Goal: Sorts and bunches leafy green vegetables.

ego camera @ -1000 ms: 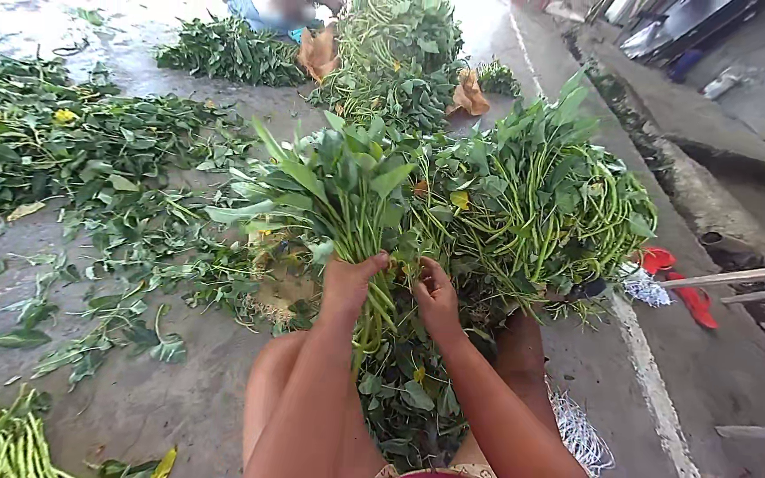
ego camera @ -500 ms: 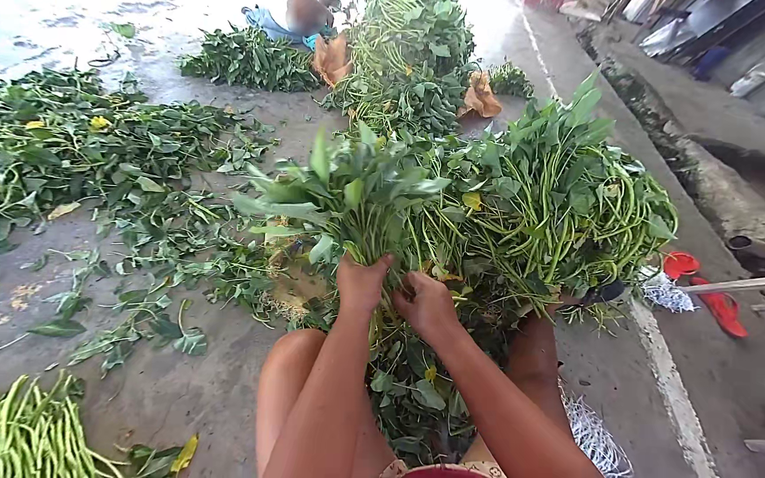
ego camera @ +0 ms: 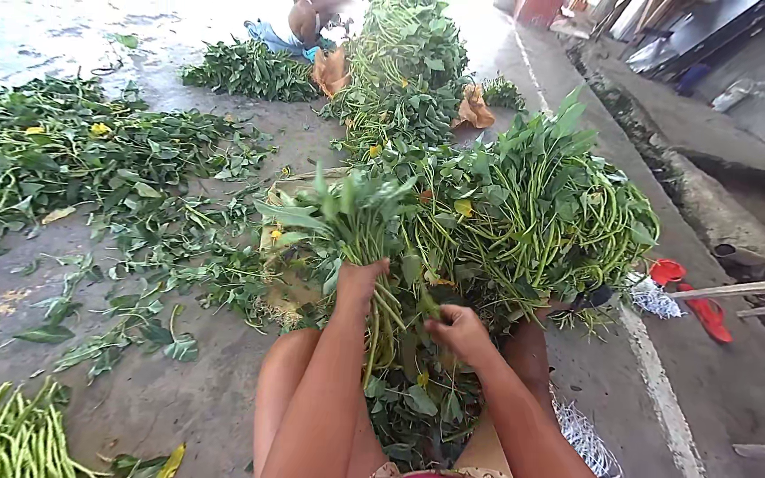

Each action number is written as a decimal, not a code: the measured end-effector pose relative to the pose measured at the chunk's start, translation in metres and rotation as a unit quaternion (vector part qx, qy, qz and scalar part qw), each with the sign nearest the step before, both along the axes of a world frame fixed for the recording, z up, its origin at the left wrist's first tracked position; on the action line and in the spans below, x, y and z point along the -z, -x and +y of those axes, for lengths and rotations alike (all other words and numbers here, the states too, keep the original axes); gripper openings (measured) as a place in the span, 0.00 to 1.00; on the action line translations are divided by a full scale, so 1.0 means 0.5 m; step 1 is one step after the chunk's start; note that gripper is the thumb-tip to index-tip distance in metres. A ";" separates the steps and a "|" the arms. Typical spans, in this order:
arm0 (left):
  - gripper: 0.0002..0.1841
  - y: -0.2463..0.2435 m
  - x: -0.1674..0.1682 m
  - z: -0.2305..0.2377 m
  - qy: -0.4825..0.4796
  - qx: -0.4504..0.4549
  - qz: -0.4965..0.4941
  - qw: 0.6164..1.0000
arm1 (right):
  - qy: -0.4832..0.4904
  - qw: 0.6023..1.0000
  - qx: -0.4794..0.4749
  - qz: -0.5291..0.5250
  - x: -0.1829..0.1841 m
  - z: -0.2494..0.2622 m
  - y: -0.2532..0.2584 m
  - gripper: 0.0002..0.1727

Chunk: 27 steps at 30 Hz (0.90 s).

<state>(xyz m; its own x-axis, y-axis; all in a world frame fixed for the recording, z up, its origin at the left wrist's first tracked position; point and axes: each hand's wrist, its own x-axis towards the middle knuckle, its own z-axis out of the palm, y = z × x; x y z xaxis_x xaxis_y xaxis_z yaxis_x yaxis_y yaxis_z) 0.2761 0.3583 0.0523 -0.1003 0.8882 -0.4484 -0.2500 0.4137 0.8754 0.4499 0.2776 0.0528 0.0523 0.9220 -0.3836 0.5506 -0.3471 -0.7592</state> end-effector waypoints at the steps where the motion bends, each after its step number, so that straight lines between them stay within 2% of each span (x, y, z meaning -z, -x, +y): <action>1: 0.21 0.000 -0.003 -0.002 0.014 -0.005 -0.038 0.999 | -0.046 0.997 0.054 0.033 0.008 0.005 -0.010 0.10; 3: 0.17 -0.003 -0.019 -0.012 0.034 0.009 -0.088 0.996 | -0.088 0.990 0.084 0.068 0.005 0.025 -0.018 0.08; 6: 0.13 -0.012 -0.032 -0.026 0.026 0.070 -0.132 0.988 | -0.032 0.998 -0.060 0.015 -0.041 0.065 0.002 0.12; 8: 0.10 -0.012 -0.033 -0.030 0.007 0.084 -0.143 0.986 | 0.014 0.988 -0.150 -0.009 -0.062 0.091 0.023 0.14; 12: 0.10 -0.008 -0.035 -0.029 -0.033 0.029 -0.108 0.993 | 0.011 0.989 -0.121 0.081 -0.040 0.093 0.051 0.08; 15: 0.17 0.006 -0.008 -0.018 -0.040 -0.061 -0.076 0.994 | 0.074 0.982 -0.173 0.029 0.025 0.044 0.045 0.09; 17: 0.23 0.038 0.005 0.001 -0.045 -0.112 -0.074 0.990 | 0.144 0.959 -0.235 -0.069 0.123 -0.008 0.012 0.14; 19: 0.23 0.054 0.004 0.008 -0.050 -0.120 -0.067 0.989 | 0.201 0.930 -0.254 -0.173 0.196 -0.046 -0.040 0.20; 21: 0.23 0.057 -0.005 0.006 -0.041 -0.106 -0.048 0.992 | 0.151 0.950 -0.208 -0.177 0.166 -0.050 -0.056 0.32; 22: 0.24 0.053 -0.002 0.002 -0.030 -0.091 -0.041 0.995 | 0.082 0.967 -0.178 -0.164 0.123 -0.045 -0.046 0.32; 24: 0.22 0.040 0.002 -0.002 -0.016 -0.055 -0.030 0.998 | -0.103 0.979 -0.119 -0.129 0.041 -0.021 -0.007 0.25; 26: 0.19 0.024 -0.002 -0.007 -0.012 -0.014 -0.034 0.999 | -0.258 0.956 -0.097 -0.103 -0.002 0.015 0.039 0.19; 27: 0.19 0.017 -0.009 -0.012 -0.009 0.007 -0.040 0.999 | -0.276 0.951 -0.101 -0.100 -0.016 0.035 0.059 0.19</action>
<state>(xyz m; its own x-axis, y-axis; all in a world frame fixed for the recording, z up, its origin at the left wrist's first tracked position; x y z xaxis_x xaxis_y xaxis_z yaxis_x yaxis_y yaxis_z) 0.2676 0.3521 0.0567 -0.0524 0.8977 -0.4375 -0.3134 0.4012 0.8607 0.4204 0.2952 0.0607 -0.1262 0.9790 0.1600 0.7165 0.2016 -0.6679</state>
